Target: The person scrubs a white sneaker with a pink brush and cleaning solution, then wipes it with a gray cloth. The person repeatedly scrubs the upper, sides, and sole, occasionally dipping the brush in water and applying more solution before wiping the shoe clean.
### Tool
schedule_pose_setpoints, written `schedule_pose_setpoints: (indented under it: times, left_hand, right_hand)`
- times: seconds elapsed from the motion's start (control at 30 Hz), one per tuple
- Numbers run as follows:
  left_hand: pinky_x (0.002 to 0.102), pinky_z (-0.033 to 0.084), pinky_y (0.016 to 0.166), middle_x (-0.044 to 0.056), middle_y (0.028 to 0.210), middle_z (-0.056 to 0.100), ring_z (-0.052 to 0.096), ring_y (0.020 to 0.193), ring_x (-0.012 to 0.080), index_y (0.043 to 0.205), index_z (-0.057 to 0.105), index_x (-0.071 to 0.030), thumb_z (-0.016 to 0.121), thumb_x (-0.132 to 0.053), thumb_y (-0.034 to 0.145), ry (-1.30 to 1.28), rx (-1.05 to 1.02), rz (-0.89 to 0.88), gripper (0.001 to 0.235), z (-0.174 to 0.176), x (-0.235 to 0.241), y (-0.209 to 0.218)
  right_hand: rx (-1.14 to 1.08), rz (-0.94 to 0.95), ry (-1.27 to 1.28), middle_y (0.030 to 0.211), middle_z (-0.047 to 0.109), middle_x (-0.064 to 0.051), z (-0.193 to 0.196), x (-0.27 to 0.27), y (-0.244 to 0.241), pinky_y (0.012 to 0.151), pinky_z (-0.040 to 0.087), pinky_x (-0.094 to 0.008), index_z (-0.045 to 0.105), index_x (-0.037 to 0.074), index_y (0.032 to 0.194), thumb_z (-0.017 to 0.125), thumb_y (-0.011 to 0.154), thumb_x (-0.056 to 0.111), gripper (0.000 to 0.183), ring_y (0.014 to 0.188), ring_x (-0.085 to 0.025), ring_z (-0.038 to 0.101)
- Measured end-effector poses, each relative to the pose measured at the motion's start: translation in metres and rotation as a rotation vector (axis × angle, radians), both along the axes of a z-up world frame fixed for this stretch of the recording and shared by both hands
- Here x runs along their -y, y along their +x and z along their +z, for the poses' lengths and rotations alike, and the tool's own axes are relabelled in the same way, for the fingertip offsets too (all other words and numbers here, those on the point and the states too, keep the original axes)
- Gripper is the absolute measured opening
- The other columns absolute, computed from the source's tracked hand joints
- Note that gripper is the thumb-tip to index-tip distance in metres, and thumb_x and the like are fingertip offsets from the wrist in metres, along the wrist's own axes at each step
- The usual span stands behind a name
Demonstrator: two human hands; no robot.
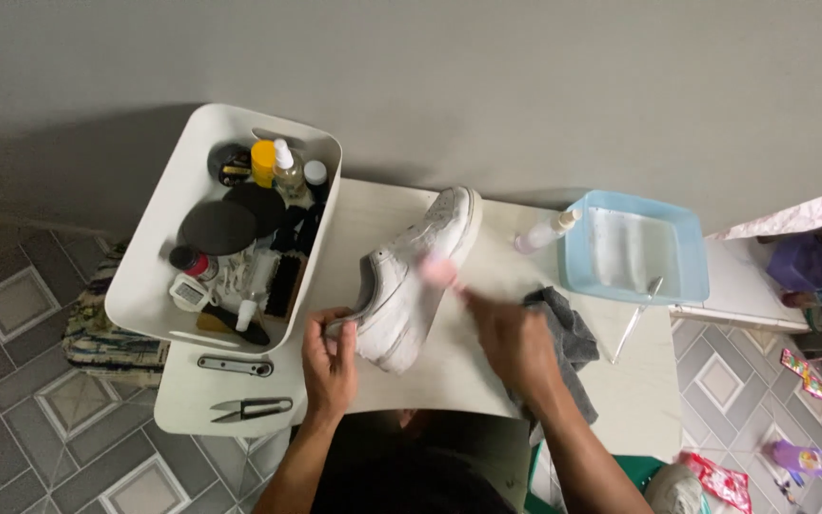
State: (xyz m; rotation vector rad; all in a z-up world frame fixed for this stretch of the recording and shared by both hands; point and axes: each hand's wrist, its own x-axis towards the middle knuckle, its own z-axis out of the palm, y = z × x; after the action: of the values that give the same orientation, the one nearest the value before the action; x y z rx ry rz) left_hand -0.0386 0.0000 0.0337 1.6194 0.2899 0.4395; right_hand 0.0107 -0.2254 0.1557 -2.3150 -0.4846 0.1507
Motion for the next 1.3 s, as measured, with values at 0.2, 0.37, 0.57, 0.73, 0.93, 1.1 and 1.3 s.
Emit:
schedule_pose_setpoints:
  times: [0.2,0.37,0.57,0.73,0.93,1.1,1.3]
  left_hand:
    - [0.045,0.049,0.094,0.016,0.101,0.066,0.066,0.098,0.0247,0.112,0.061,-0.004,0.054,-0.036,0.105,-0.017,0.071,-0.062,0.034,-0.014,-0.011,0.003]
    - [0.044,0.048,0.097,0.018,0.109,0.07,0.068,0.107,0.0306,0.116,0.062,-0.004,0.038,-0.038,0.11,0.049,0.096,-0.095,0.042,-0.021,-0.019,0.003]
    - [0.045,0.048,0.096,0.02,0.107,0.068,0.066,0.105,0.0277,0.113,0.061,-0.002,0.034,-0.041,0.11,-0.001,0.08,-0.141,0.048,-0.026,-0.024,0.006]
    - [0.043,0.048,0.094,0.019,0.103,0.067,0.064,0.101,0.0251,0.113,0.062,-0.003,0.036,-0.036,0.11,0.025,0.078,-0.101,0.042,-0.029,-0.022,0.004]
    - [0.044,0.05,0.093,0.021,0.103,0.068,0.068,0.101,0.0308,0.114,0.065,-0.004,0.036,-0.038,0.11,0.054,0.052,-0.118,0.045,-0.036,-0.023,0.002]
    - [0.026,0.031,0.05,-0.005,0.059,0.042,0.034,0.05,0.0061,0.107,0.067,-0.007,0.041,-0.057,0.102,-0.054,-0.021,-0.159,0.057,-0.018,-0.025,0.005]
    - [0.042,0.054,0.088,0.015,0.102,0.073,0.072,0.095,0.0299,0.114,0.069,-0.009,0.041,-0.038,0.109,0.092,0.086,-0.135,0.041,-0.027,-0.022,0.007]
  right_hand:
    - [-0.096,0.094,-0.012,0.06,0.074,-0.013,0.008,-0.037,-0.016,0.044,0.049,-0.038,0.085,0.022,0.105,0.071,0.089,0.018,0.022,0.043,-0.026,0.064]
    - [0.207,-0.242,-0.012,0.085,0.079,-0.01,-0.019,-0.015,0.016,0.049,0.048,-0.041,0.082,0.013,0.092,0.072,0.092,0.018,0.011,0.056,-0.029,0.072]
    - [0.067,-0.138,-0.016,0.078,0.079,-0.015,0.002,-0.027,-0.005,0.047,0.05,-0.047,0.084,0.018,0.1,0.066,0.089,0.015,0.022,0.06,-0.036,0.073]
    - [-0.029,-0.128,0.079,0.089,0.081,-0.011,-0.018,-0.018,-0.01,0.052,0.053,-0.042,0.083,0.018,0.107,0.067,0.091,0.014,0.023,0.067,-0.033,0.076]
    - [0.0,-0.281,-0.224,0.066,0.072,-0.018,-0.022,-0.019,-0.005,0.058,0.053,-0.05,0.082,0.013,0.091,0.066,0.094,0.028,0.022,0.066,-0.042,0.071]
    - [-0.074,0.063,-0.189,0.06,0.076,0.001,-0.017,-0.02,-0.014,0.035,0.048,-0.03,0.075,0.017,0.102,0.066,0.096,0.037,0.023,0.04,-0.012,0.065]
    - [0.02,-0.198,-0.159,0.064,0.071,-0.02,-0.04,-0.031,-0.022,0.061,0.055,-0.053,0.08,0.018,0.092,0.064,0.093,0.027,0.018,0.067,-0.049,0.069]
